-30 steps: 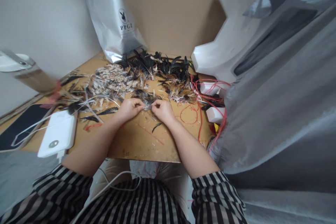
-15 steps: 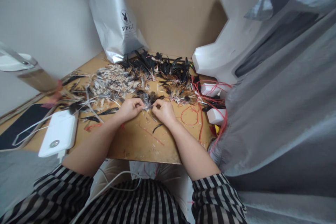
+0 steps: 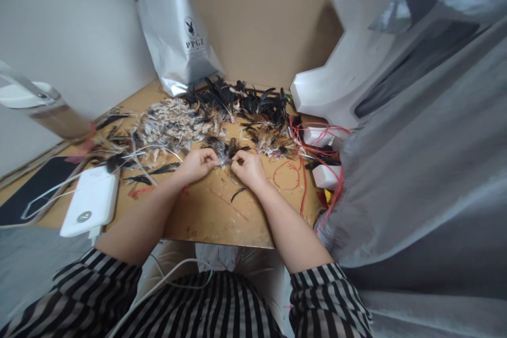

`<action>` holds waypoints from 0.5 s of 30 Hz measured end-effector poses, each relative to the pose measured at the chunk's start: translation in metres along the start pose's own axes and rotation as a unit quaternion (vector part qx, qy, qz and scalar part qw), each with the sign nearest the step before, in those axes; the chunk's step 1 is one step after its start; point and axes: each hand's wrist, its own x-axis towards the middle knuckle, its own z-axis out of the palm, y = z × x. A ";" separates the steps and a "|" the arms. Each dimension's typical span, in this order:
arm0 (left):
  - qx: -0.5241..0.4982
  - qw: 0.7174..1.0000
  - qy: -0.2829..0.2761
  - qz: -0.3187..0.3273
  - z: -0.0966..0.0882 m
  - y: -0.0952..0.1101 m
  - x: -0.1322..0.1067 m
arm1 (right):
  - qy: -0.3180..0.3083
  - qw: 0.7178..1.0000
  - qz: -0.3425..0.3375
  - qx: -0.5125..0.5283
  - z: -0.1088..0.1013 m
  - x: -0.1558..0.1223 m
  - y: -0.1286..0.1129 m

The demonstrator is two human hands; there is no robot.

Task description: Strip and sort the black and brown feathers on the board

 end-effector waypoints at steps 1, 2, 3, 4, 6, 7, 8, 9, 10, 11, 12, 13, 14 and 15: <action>-0.008 1.000 0.001 -0.003 0.000 0.000 0.000 | 0.000 1.000 0.000 0.001 0.000 0.000 0.000; -0.018 1.000 0.000 -0.006 0.000 0.000 0.000 | 0.000 1.000 0.000 0.004 -0.001 0.000 0.000; -0.032 0.999 -0.001 -0.010 0.001 -0.001 0.001 | -0.001 1.000 0.001 0.006 -0.001 0.000 0.000; -0.053 0.998 -0.003 -0.016 0.002 -0.001 0.001 | -0.003 1.000 0.002 0.009 -0.002 0.000 0.000; -0.120 0.992 -0.004 -0.044 0.003 -0.001 0.002 | -0.005 1.000 0.008 0.018 -0.003 0.000 -0.001; -0.165 0.984 -0.004 -0.067 0.004 -0.001 0.003 | -0.005 1.000 0.012 0.026 -0.003 0.000 -0.001; -0.212 0.973 -0.005 -0.092 0.004 0.000 0.004 | -0.002 0.999 0.016 0.034 -0.004 0.000 -0.002; -0.261 0.958 -0.006 -0.117 0.003 0.001 0.004 | 0.002 0.999 0.019 0.044 -0.004 0.000 -0.002; -0.310 0.941 -0.009 -0.136 0.003 0.001 0.005 | 0.010 0.998 0.021 0.055 -0.005 0.000 -0.004; -0.360 0.921 -0.016 -0.149 0.002 0.003 0.005 | 0.019 0.997 0.023 0.066 -0.005 0.000 -0.005; -0.409 0.899 -0.026 -0.157 0.001 0.004 0.005 | 0.027 0.996 0.022 0.077 -0.005 0.000 -0.007; -0.455 0.874 -0.039 -0.164 -0.001 0.005 0.005 | 0.036 0.995 0.020 0.088 -0.005 -0.001 -0.009; -0.497 0.849 -0.053 -0.172 -0.002 0.006 0.005 | 0.044 0.994 0.017 0.099 -0.005 -0.001 -0.011; -0.531 0.825 -0.066 -0.180 -0.003 0.007 0.005 | 0.051 0.993 0.012 0.109 -0.004 -0.001 -0.012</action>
